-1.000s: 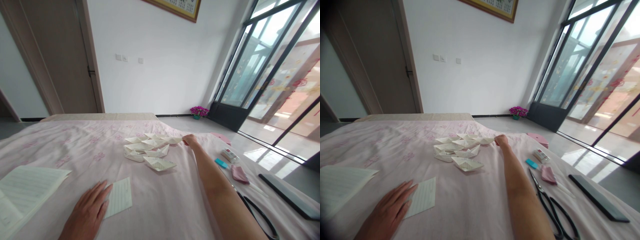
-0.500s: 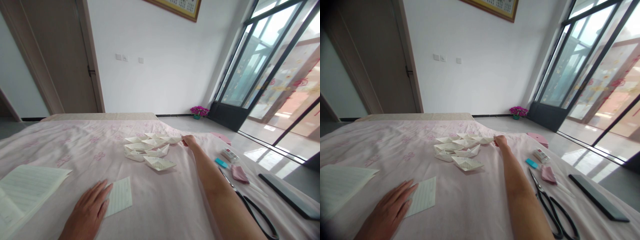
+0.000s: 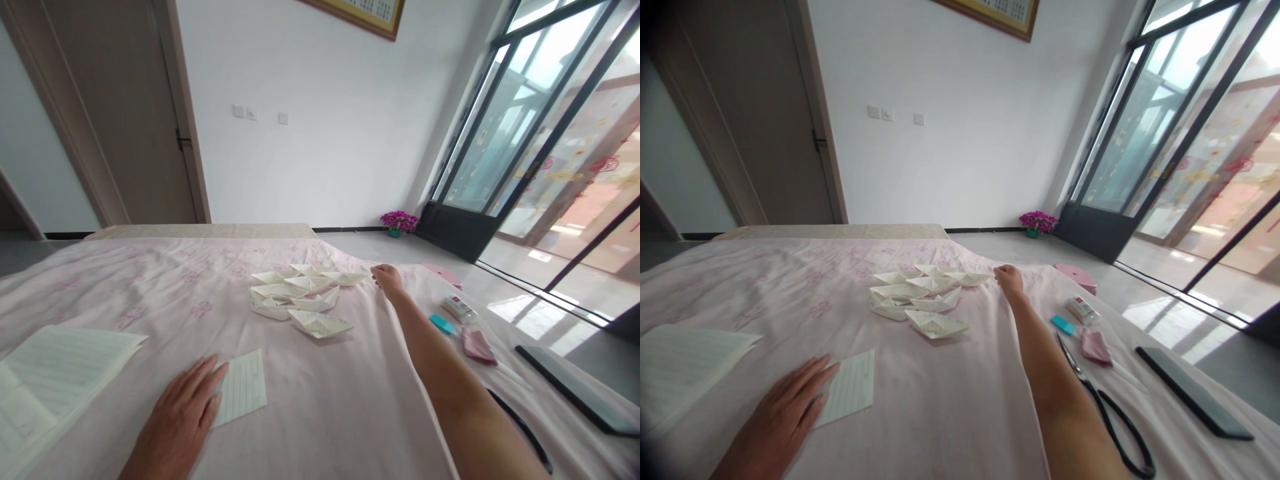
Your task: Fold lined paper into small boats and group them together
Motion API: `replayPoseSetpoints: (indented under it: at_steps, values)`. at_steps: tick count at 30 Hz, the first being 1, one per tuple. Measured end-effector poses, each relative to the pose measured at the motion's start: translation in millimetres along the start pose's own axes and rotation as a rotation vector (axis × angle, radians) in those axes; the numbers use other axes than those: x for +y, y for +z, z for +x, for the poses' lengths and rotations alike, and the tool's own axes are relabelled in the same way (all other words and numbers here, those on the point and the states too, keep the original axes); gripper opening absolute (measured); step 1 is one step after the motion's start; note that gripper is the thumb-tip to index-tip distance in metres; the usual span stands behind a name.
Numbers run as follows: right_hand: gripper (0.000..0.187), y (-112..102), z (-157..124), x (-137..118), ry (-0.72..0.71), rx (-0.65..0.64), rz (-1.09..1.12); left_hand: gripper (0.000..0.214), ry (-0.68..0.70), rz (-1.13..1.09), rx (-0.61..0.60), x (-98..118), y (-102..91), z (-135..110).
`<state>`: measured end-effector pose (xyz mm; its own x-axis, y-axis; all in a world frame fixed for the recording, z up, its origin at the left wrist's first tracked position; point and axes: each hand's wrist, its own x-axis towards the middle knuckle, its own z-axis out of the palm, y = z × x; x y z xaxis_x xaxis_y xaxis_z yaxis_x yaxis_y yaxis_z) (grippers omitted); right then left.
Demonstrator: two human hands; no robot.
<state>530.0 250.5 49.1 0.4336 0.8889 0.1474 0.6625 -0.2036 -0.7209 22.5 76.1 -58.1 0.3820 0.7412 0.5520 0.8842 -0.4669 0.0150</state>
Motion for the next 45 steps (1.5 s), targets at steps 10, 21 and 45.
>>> replayPoseSetpoints:
  at_steps: [10,21,45]
  values:
    - [0.019,40,-48,-26,-0.44,-0.183,-0.148,0.04,-0.025,-0.014,-0.013,3,-2.0,1]
    - [0.032,54,-64,-40,-0.724,-0.189,-0.331,0.039,-0.046,-0.051,-0.003,5,-5.3,3]
    - [0.012,26,-74,-24,-0.854,-0.18,-0.602,0.04,-0.039,-0.031,-0.012,5,-6.3,3]
